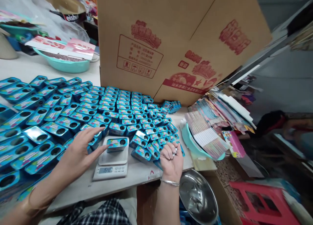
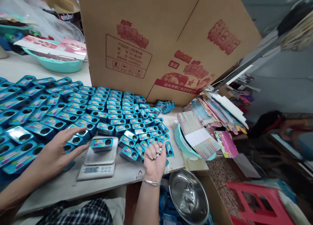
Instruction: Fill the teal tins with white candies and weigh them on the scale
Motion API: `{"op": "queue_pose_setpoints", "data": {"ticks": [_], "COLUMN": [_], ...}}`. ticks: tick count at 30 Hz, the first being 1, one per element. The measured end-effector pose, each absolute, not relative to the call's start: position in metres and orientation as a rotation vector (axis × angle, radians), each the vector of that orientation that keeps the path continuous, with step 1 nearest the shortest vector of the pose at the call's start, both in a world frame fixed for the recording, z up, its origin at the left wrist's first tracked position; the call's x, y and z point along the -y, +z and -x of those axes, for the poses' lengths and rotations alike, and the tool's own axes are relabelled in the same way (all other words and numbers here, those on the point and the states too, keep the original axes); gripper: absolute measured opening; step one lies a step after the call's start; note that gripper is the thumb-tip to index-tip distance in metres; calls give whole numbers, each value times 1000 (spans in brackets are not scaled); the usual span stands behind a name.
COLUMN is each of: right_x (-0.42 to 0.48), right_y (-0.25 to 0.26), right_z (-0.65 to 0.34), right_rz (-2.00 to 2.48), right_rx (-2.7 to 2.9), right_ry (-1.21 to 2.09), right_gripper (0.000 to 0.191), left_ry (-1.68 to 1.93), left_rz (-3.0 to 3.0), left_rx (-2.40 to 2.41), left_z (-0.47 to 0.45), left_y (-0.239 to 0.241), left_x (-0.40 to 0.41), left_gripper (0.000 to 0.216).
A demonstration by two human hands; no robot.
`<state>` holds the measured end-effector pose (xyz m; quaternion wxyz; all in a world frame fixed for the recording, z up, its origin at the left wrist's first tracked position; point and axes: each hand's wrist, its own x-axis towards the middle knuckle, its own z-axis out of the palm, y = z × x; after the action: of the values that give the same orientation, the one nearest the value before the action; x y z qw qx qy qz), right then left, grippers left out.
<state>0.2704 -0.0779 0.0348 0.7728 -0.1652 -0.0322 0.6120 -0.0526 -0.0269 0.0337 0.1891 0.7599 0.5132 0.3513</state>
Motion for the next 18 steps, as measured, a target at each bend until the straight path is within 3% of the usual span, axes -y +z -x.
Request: {"op": "queue_pose_setpoints", "data": {"ticks": [7, 11, 14, 18], "right_x": [74, 58, 49, 41], "right_y": [29, 26, 24, 22], "right_z": [-249, -223, -205, -184], "right_rz": [337, 412, 550, 638], "right_rx": [-36, -197, -326, -406], "right_ry": [1370, 1387, 1330, 1304], "right_gripper": [21, 23, 25, 29], "left_ry": [793, 593, 714, 993], "left_rz": [-2332, -2299, -2161, -2176], "left_rx": [-1340, -1398, -1403, -1256], "left_z": [33, 26, 23, 20], "left_y": [-3, -25, -21, 20], "left_x": [8, 5, 9, 16], "left_gripper": [64, 43, 35, 31]}}
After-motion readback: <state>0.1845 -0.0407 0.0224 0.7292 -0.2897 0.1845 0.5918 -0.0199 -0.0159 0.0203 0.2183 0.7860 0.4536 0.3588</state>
